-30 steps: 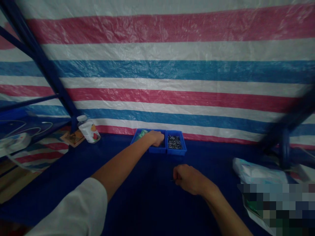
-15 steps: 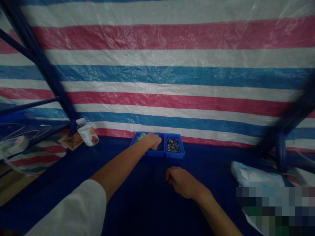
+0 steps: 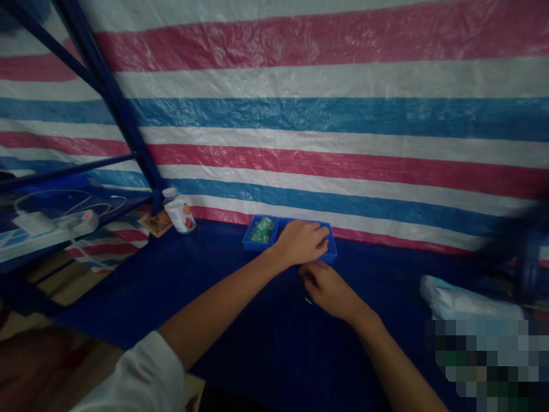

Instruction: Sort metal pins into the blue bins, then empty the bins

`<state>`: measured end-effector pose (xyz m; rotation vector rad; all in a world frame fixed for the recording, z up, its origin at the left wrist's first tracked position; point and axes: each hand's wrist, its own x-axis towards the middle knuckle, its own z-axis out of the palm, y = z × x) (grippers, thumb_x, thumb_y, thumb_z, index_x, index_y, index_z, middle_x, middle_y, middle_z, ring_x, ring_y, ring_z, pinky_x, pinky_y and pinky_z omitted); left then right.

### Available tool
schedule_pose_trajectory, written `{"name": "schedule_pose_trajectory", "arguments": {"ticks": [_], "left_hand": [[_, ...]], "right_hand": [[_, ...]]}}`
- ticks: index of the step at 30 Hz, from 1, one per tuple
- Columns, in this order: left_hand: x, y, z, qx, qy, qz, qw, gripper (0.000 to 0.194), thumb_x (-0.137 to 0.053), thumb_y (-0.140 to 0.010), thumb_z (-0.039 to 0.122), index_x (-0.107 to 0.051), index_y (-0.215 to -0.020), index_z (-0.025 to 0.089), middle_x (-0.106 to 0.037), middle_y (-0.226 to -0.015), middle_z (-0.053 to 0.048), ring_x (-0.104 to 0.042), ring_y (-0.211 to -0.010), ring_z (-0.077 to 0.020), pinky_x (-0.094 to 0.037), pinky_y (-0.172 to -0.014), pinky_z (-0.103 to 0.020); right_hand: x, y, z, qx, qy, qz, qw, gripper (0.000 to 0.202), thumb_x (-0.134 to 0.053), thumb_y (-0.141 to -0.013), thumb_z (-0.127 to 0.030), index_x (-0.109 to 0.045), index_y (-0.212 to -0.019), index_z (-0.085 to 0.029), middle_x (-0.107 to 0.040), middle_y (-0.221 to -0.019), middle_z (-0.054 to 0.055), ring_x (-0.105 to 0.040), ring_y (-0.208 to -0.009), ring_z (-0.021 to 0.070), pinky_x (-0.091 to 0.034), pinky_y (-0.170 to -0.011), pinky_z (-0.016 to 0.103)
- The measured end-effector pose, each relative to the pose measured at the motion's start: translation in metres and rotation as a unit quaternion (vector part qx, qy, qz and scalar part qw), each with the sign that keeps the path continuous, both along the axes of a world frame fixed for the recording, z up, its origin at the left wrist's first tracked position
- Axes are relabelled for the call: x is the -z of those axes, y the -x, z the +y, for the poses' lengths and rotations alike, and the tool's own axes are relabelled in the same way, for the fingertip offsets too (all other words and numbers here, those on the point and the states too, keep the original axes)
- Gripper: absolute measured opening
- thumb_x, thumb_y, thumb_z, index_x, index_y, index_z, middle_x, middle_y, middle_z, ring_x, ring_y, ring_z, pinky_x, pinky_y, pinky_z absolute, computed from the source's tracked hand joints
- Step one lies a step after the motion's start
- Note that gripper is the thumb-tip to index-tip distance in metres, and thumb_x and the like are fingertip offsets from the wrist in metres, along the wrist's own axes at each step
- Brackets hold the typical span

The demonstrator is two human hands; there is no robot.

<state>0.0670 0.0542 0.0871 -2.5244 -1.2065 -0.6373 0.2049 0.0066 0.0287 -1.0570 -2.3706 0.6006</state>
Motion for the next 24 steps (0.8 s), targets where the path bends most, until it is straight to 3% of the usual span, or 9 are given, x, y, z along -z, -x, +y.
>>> {"name": "schedule_pose_trajectory", "arguments": {"ticks": [6, 10, 17, 21, 24], "left_hand": [[0.058, 0.064, -0.035, -0.108, -0.023, -0.248, 0.963, 0.016, -0.053, -0.089, 0.022, -0.064, -0.079, 0.019, -0.063, -0.069, -0.001, -0.058, -0.063, -0.0128, -0.043, -0.064, -0.025], [0.085, 0.094, -0.037, -0.138, 0.038, -0.273, 0.951, 0.015, -0.055, -0.088, 0.024, -0.065, -0.077, 0.019, -0.059, -0.063, 0.002, -0.054, -0.058, -0.012, -0.039, -0.06, -0.025], [0.088, 0.088, -0.038, -0.118, 0.076, -0.31, 0.94, 0.016, -0.055, -0.088, 0.025, -0.065, -0.078, 0.019, -0.058, -0.062, 0.003, -0.053, -0.056, -0.0112, -0.038, -0.059, -0.024], [0.089, 0.079, -0.043, -0.092, 0.099, -0.306, 0.942, 0.017, -0.054, -0.089, 0.026, -0.065, -0.078, 0.019, -0.059, -0.062, 0.002, -0.053, -0.056, -0.0114, -0.038, -0.058, -0.024], [0.091, 0.077, -0.043, -0.091, 0.104, -0.304, 0.943, 0.016, -0.055, -0.088, 0.026, -0.065, -0.078, 0.019, -0.059, -0.062, 0.002, -0.054, -0.057, -0.0117, -0.039, -0.059, -0.025]], "right_hand": [[0.011, -0.009, 0.018, 0.034, 0.041, 0.102, 0.993, 0.023, -0.047, -0.086, -0.018, -0.06, -0.105, -0.019, -0.067, -0.081, 0.003, -0.062, -0.072, 0.016, -0.046, -0.069, 0.031], [0.02, -0.013, 0.029, 0.069, 0.089, 0.189, 0.975, 0.021, -0.055, -0.085, -0.028, -0.063, -0.103, -0.021, -0.069, -0.083, 0.002, -0.063, -0.072, 0.0164, -0.048, -0.07, 0.033], [0.011, -0.011, 0.029, 0.065, 0.238, 0.376, 0.893, 0.025, -0.071, -0.076, -0.039, -0.066, -0.093, -0.021, -0.073, -0.084, 0.003, -0.065, -0.068, 0.0143, -0.049, -0.068, 0.031], [0.001, -0.016, 0.023, 0.042, 0.332, 0.476, 0.814, 0.029, -0.079, -0.071, -0.044, -0.068, -0.087, -0.022, -0.073, -0.084, 0.003, -0.067, -0.076, 0.0147, -0.049, -0.074, 0.03], [-0.007, -0.021, 0.019, 0.006, 0.381, 0.544, 0.748, 0.028, -0.077, -0.073, -0.047, -0.064, -0.074, -0.022, -0.065, -0.071, -0.001, -0.063, -0.071, 0.0128, -0.049, -0.07, 0.028]]}}
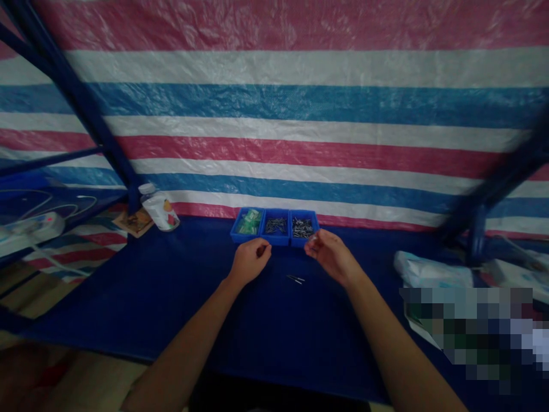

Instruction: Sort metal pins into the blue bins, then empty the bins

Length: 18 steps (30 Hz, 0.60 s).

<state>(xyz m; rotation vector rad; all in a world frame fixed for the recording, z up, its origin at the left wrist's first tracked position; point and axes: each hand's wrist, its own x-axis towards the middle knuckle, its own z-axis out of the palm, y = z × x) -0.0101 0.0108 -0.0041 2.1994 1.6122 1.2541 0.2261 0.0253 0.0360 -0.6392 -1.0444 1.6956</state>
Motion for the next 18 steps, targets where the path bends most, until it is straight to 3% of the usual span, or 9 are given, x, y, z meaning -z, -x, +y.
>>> {"name": "schedule_pose_trajectory", "arguments": {"ticks": [4, 8, 12, 18], "left_hand": [[0.002, 0.002, 0.002, -0.009, 0.012, -0.003, 1.0, 0.016, -0.055, -0.088, 0.026, -0.064, -0.077, 0.019, -0.06, -0.064, 0.002, -0.054, -0.058, -0.012, -0.039, -0.06, -0.025], [0.003, 0.002, 0.003, -0.011, 0.01, -0.005, 1.0, 0.016, -0.055, -0.088, 0.026, -0.065, -0.078, 0.019, -0.062, -0.066, 0.001, -0.055, -0.059, -0.0122, -0.04, -0.06, -0.025], [0.002, 0.002, 0.002, -0.016, 0.013, 0.009, 1.0, 0.015, -0.055, -0.088, 0.026, -0.065, -0.078, 0.019, -0.062, -0.066, 0.001, -0.056, -0.06, -0.0123, -0.041, -0.06, -0.025], [0.001, 0.003, 0.003, -0.03, 0.01, 0.022, 0.999, 0.015, -0.055, -0.088, 0.024, -0.065, -0.077, 0.019, -0.062, -0.066, 0.002, -0.056, -0.06, -0.0121, -0.041, -0.061, -0.025]], "right_hand": [[-0.01, -0.003, -0.004, -0.052, 0.037, 0.086, 0.994, 0.038, -0.074, -0.076, -0.045, -0.049, -0.06, -0.021, -0.044, -0.054, -0.005, -0.057, -0.066, 0.0122, -0.049, -0.069, 0.027], [-0.013, -0.003, -0.004, -0.055, 0.021, 0.017, 0.998, 0.043, -0.069, -0.077, -0.046, -0.04, -0.057, -0.022, -0.035, -0.053, -0.005, -0.052, -0.062, 0.013, -0.047, -0.066, 0.028], [-0.005, -0.001, 0.003, -0.001, 0.033, -0.117, 0.993, 0.045, -0.068, -0.073, -0.053, -0.039, -0.057, -0.023, -0.033, -0.051, -0.006, -0.048, -0.056, 0.0126, -0.044, -0.06, 0.028], [0.009, 0.0, 0.016, 0.095, 0.091, -0.148, 0.98, 0.043, -0.068, -0.069, -0.055, -0.039, -0.062, -0.024, -0.033, -0.047, -0.007, -0.042, -0.047, 0.011, -0.039, -0.05, 0.027]]}}
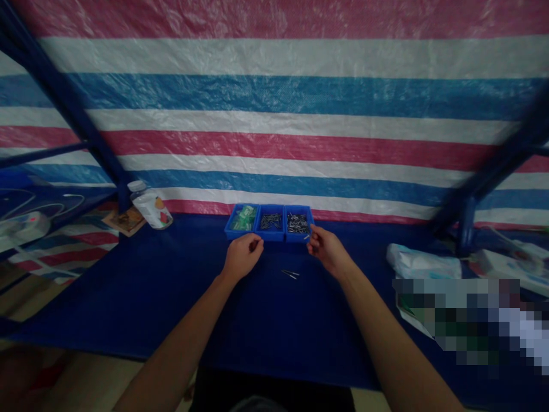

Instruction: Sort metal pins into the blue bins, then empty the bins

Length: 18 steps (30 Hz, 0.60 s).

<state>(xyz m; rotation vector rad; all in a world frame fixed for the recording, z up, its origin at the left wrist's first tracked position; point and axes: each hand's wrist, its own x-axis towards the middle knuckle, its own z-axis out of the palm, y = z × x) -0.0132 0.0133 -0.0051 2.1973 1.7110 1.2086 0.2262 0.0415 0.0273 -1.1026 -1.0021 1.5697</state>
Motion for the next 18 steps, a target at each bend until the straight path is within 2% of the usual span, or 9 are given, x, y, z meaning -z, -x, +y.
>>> {"name": "schedule_pose_trajectory", "arguments": {"ticks": [3, 7, 8, 10, 12, 14, 16, 18], "left_hand": [[-0.001, 0.0, -0.001, 0.005, -0.001, 0.0, 1.0, 0.015, -0.055, -0.088, 0.024, -0.065, -0.078, 0.019, -0.062, -0.067, 0.001, -0.057, -0.061, -0.0122, -0.041, -0.062, -0.025], [-0.002, 0.0, -0.001, 0.004, 0.001, 0.007, 1.0, 0.015, -0.055, -0.088, 0.024, -0.065, -0.078, 0.019, -0.063, -0.067, 0.001, -0.057, -0.061, -0.0126, -0.041, -0.062, -0.025], [-0.002, 0.0, -0.001, 0.004, 0.001, 0.008, 1.0, 0.014, -0.055, -0.088, 0.024, -0.065, -0.078, 0.019, -0.063, -0.067, 0.001, -0.057, -0.061, -0.0126, -0.041, -0.062, -0.025], [-0.003, -0.001, -0.002, 0.007, -0.001, 0.012, 1.0, 0.013, -0.056, -0.087, 0.023, -0.065, -0.079, 0.019, -0.062, -0.067, 0.001, -0.057, -0.062, -0.0128, -0.04, -0.062, -0.025], [-0.003, -0.001, -0.002, 0.012, -0.002, 0.014, 1.0, 0.013, -0.056, -0.087, 0.023, -0.065, -0.079, 0.019, -0.062, -0.067, 0.001, -0.057, -0.062, -0.013, -0.04, -0.062, -0.025], [-0.003, -0.001, -0.002, 0.016, 0.002, 0.015, 1.0, 0.013, -0.056, -0.088, 0.024, -0.065, -0.079, 0.019, -0.061, -0.067, 0.001, -0.057, -0.063, -0.0133, -0.04, -0.062, -0.025], [-0.003, -0.001, -0.003, 0.019, 0.009, 0.014, 1.0, 0.014, -0.055, -0.088, 0.024, -0.065, -0.08, 0.02, -0.062, -0.067, 0.001, -0.057, -0.063, -0.0134, -0.041, -0.063, -0.026], [-0.002, -0.001, -0.003, 0.018, 0.012, 0.016, 1.0, 0.013, -0.055, -0.088, 0.024, -0.065, -0.08, 0.02, -0.063, -0.068, 0.001, -0.057, -0.063, -0.0137, -0.041, -0.063, -0.026]], "right_hand": [[0.0, 0.002, -0.001, 0.021, 0.015, 0.007, 1.0, 0.039, -0.068, -0.07, -0.053, -0.045, -0.066, -0.023, -0.04, -0.048, -0.007, -0.045, -0.047, 0.0107, -0.038, -0.05, 0.026], [-0.005, 0.003, -0.007, 0.014, -0.02, 0.019, 1.0, 0.036, -0.069, -0.071, -0.051, -0.055, -0.087, -0.022, -0.058, -0.066, -0.003, -0.056, -0.056, 0.0125, -0.041, -0.054, 0.026], [-0.006, 0.003, -0.009, -0.001, -0.042, -0.005, 0.999, 0.035, -0.067, -0.072, -0.051, -0.056, -0.088, -0.022, -0.059, -0.068, -0.003, -0.056, -0.057, 0.0125, -0.041, -0.055, 0.026], [-0.005, 0.003, -0.014, -0.058, -0.109, -0.115, 0.986, 0.033, -0.065, -0.075, -0.053, -0.059, -0.081, -0.02, -0.058, -0.066, -0.002, -0.053, -0.056, 0.0118, -0.039, -0.055, 0.026], [-0.002, 0.005, -0.018, -0.14, -0.185, -0.27, 0.934, 0.032, -0.067, -0.075, -0.051, -0.062, -0.076, -0.019, -0.059, -0.066, -0.001, -0.052, -0.058, 0.0119, -0.037, -0.055, 0.026], [0.002, 0.008, -0.023, -0.201, -0.239, -0.402, 0.861, 0.028, -0.073, -0.072, -0.046, -0.066, -0.08, -0.02, -0.063, -0.071, 0.0, -0.054, -0.062, 0.0128, -0.037, -0.058, 0.026], [0.007, 0.011, -0.026, -0.227, -0.271, -0.483, 0.801, 0.021, -0.075, -0.073, -0.038, -0.069, -0.084, -0.021, -0.066, -0.078, 0.001, -0.057, -0.067, 0.0137, -0.037, -0.06, 0.026], [0.01, 0.014, -0.027, -0.238, -0.289, -0.519, 0.768, 0.01, -0.072, -0.077, -0.03, -0.069, -0.082, -0.021, -0.067, -0.081, 0.002, -0.058, -0.071, 0.0141, -0.038, -0.063, 0.027]]}}
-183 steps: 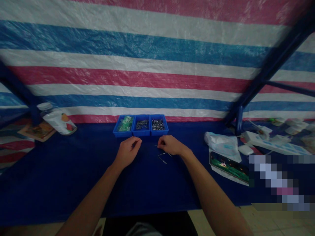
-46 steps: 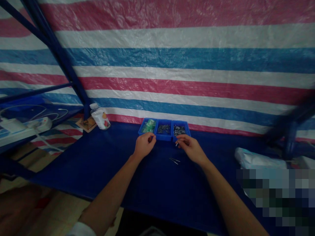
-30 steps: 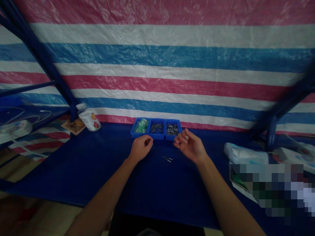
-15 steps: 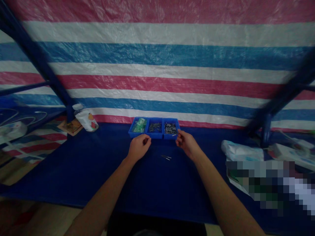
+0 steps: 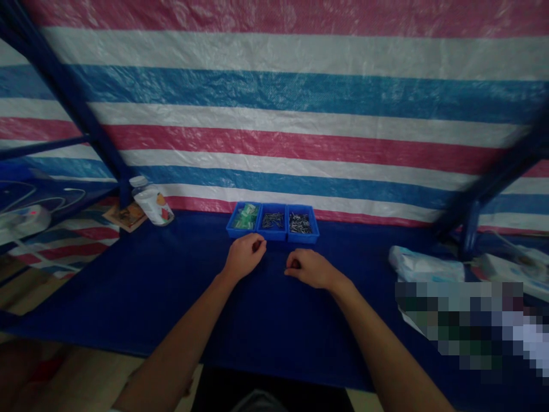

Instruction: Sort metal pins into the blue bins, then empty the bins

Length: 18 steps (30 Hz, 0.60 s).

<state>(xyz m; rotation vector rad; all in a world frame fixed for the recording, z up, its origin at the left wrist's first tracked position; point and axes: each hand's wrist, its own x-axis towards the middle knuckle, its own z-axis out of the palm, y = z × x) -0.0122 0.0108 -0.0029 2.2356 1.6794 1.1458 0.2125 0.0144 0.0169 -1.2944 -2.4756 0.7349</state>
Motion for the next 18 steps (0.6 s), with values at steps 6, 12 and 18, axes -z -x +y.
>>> {"name": "schedule_pose_trajectory", "arguments": {"ticks": [6, 12, 18], "left_hand": [[0.001, 0.0, 0.001, 0.007, 0.001, 0.005, 1.0, 0.013, -0.056, -0.088, 0.024, -0.066, -0.081, 0.02, -0.063, -0.068, 0.001, -0.058, -0.063, -0.0139, -0.042, -0.063, -0.026], [0.002, -0.001, 0.002, 0.012, 0.009, 0.01, 1.0, 0.013, -0.056, -0.088, 0.025, -0.066, -0.081, 0.02, -0.063, -0.068, 0.001, -0.058, -0.063, -0.0143, -0.041, -0.063, -0.027], [0.001, -0.002, 0.002, 0.03, 0.026, 0.022, 0.999, 0.016, -0.054, -0.089, 0.025, -0.066, -0.08, 0.02, -0.064, -0.068, 0.0, -0.058, -0.063, -0.0144, -0.041, -0.062, -0.027]], "right_hand": [[0.0, -0.001, -0.001, -0.033, -0.051, -0.021, 0.998, 0.007, -0.06, -0.086, -0.017, -0.066, -0.082, -0.018, -0.067, -0.089, 0.006, -0.059, -0.085, 0.0174, -0.041, -0.077, 0.03], [-0.002, 0.0, -0.004, -0.032, -0.099, -0.071, 0.992, 0.014, -0.051, -0.088, -0.01, -0.062, -0.088, -0.017, -0.067, -0.094, 0.008, -0.057, -0.09, 0.02, -0.041, -0.08, 0.031], [0.003, 0.01, -0.008, -0.029, -0.125, -0.09, 0.988, 0.022, -0.046, -0.09, -0.01, -0.062, -0.101, -0.019, -0.067, -0.104, 0.009, -0.059, -0.096, 0.0217, -0.041, -0.081, 0.033]]}}
